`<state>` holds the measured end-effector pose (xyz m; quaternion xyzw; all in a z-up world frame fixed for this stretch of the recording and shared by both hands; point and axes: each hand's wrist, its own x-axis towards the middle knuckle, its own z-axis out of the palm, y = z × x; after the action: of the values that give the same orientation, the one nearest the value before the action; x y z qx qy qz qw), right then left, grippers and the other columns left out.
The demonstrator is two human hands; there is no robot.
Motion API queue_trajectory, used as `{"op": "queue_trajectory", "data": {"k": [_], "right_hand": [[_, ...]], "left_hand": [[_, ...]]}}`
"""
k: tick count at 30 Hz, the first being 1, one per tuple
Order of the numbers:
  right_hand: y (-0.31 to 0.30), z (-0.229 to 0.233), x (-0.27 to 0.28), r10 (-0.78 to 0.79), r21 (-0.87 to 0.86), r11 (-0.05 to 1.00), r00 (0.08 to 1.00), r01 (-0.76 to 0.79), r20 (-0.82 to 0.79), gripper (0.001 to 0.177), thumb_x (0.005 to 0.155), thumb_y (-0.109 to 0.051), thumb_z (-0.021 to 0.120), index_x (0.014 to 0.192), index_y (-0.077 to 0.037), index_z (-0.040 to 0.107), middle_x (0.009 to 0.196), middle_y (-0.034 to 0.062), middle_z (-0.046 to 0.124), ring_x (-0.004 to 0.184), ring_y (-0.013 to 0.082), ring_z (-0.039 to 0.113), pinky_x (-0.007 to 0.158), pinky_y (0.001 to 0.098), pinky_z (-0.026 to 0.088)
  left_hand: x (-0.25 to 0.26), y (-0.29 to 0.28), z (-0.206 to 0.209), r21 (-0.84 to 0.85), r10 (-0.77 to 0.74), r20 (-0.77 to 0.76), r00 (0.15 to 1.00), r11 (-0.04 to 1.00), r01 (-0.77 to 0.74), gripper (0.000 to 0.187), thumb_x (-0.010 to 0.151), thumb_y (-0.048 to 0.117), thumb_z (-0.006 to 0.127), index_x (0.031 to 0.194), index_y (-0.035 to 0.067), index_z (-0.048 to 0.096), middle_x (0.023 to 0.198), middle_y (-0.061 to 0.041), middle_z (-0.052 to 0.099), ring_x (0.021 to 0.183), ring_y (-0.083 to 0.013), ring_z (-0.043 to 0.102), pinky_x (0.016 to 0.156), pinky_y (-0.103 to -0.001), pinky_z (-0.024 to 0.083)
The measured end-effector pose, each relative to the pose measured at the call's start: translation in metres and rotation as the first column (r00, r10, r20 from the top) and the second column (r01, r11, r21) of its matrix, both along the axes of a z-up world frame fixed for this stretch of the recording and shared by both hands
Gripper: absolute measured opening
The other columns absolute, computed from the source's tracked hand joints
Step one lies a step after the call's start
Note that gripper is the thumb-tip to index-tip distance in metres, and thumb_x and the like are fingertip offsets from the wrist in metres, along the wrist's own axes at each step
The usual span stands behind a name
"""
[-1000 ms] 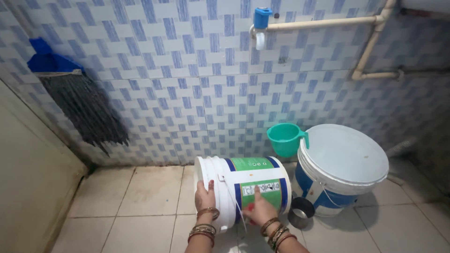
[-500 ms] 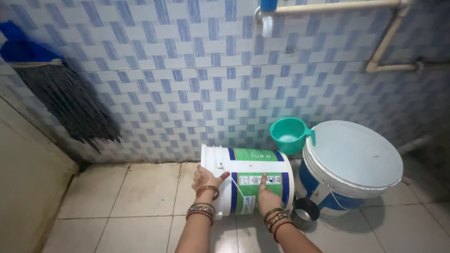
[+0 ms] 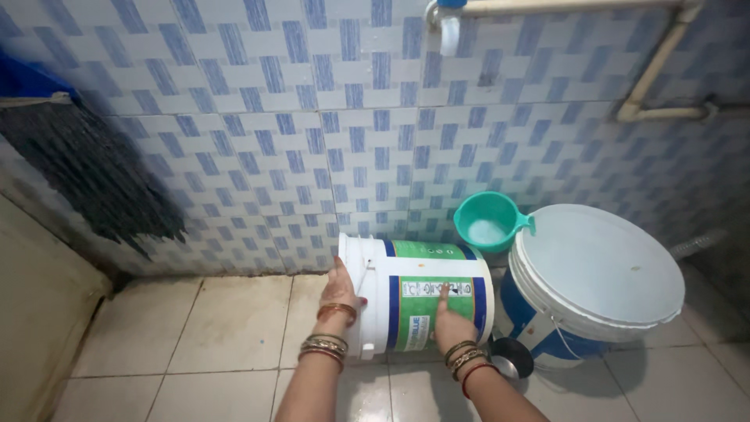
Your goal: The person cleans a white bucket and a green bucket with a small red cloth by hand while in a bathroom.
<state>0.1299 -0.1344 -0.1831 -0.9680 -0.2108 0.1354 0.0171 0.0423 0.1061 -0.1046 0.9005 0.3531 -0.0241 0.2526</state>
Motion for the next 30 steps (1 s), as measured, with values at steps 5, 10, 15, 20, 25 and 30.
{"op": "queue_trajectory", "data": {"k": [5,10,15,20,25,30], "right_hand": [[0.005,-0.006,0.003,0.012,-0.015,1.000,1.000,-0.012,0.021,0.121,0.088,-0.033,0.077,0.164,-0.003,-0.012,0.092,0.0120,0.074,0.079,0.0255,0.074,0.067,0.0410,0.059],[0.006,-0.027,0.014,0.020,0.044,0.999,0.997,-0.023,0.070,0.124,0.085,-0.028,0.079,0.161,-0.002,-0.015,0.088,0.0150,0.071,0.073,0.0281,0.073,0.062,0.0403,0.060],[0.008,-0.037,0.016,0.018,-0.014,1.000,0.995,-0.017,0.099,0.108,0.095,-0.019,0.069,0.164,-0.002,-0.013,0.082,0.0120,0.075,0.069,0.0263,0.075,0.059,0.0421,0.061],[0.011,-0.018,0.029,-0.013,-0.055,0.998,0.999,0.010,-0.048,0.122,0.087,-0.029,0.076,0.161,-0.008,-0.018,0.090,0.0146,0.072,0.078,0.0286,0.072,0.067,0.0435,0.058],[0.010,-0.037,0.036,0.086,-0.031,0.996,0.971,-0.081,0.222,0.089,0.095,-0.011,0.051,0.164,-0.002,-0.005,0.080,0.0096,0.074,0.064,0.0250,0.073,0.055,0.0408,0.059],[0.014,-0.041,0.040,0.062,-0.035,0.998,0.978,-0.056,0.201,0.090,0.094,-0.010,0.053,0.164,-0.002,-0.004,0.077,0.0103,0.073,0.062,0.0243,0.071,0.053,0.0401,0.058]], "left_hand": [[-0.013,0.035,0.033,0.029,-0.168,-0.040,0.985,0.985,0.169,0.058,0.097,0.008,0.062,0.152,0.009,0.044,0.136,-0.016,0.068,0.120,-0.0301,0.070,0.104,-0.040,0.055],[-0.006,0.017,0.069,0.353,-0.234,-0.322,0.917,0.869,0.346,0.067,0.082,0.008,0.078,0.144,0.012,0.051,0.150,-0.013,0.053,0.140,-0.0292,0.050,0.115,-0.048,0.043],[0.008,-0.037,0.059,0.358,-0.454,-0.515,0.727,0.657,0.664,0.094,0.087,0.029,0.075,0.160,0.016,0.017,0.165,-0.019,0.011,0.153,-0.0361,0.013,0.120,-0.060,0.015],[0.021,-0.041,0.016,0.434,-0.331,-0.560,0.759,0.663,0.610,0.097,0.095,0.022,0.065,0.167,0.020,0.001,0.171,-0.023,-0.012,0.158,-0.0421,-0.003,0.118,-0.073,0.005],[0.039,-0.033,-0.036,0.593,-0.304,-0.327,0.895,0.672,0.445,0.075,0.102,0.020,0.055,0.161,0.024,0.010,0.170,-0.022,-0.006,0.156,-0.0447,0.003,0.114,-0.082,0.006],[0.042,-0.035,-0.025,0.527,-0.245,-0.400,0.883,0.727,0.440,0.079,0.101,0.014,0.054,0.164,0.024,0.008,0.171,-0.019,-0.009,0.157,-0.0418,-0.001,0.114,-0.081,0.004]]}}
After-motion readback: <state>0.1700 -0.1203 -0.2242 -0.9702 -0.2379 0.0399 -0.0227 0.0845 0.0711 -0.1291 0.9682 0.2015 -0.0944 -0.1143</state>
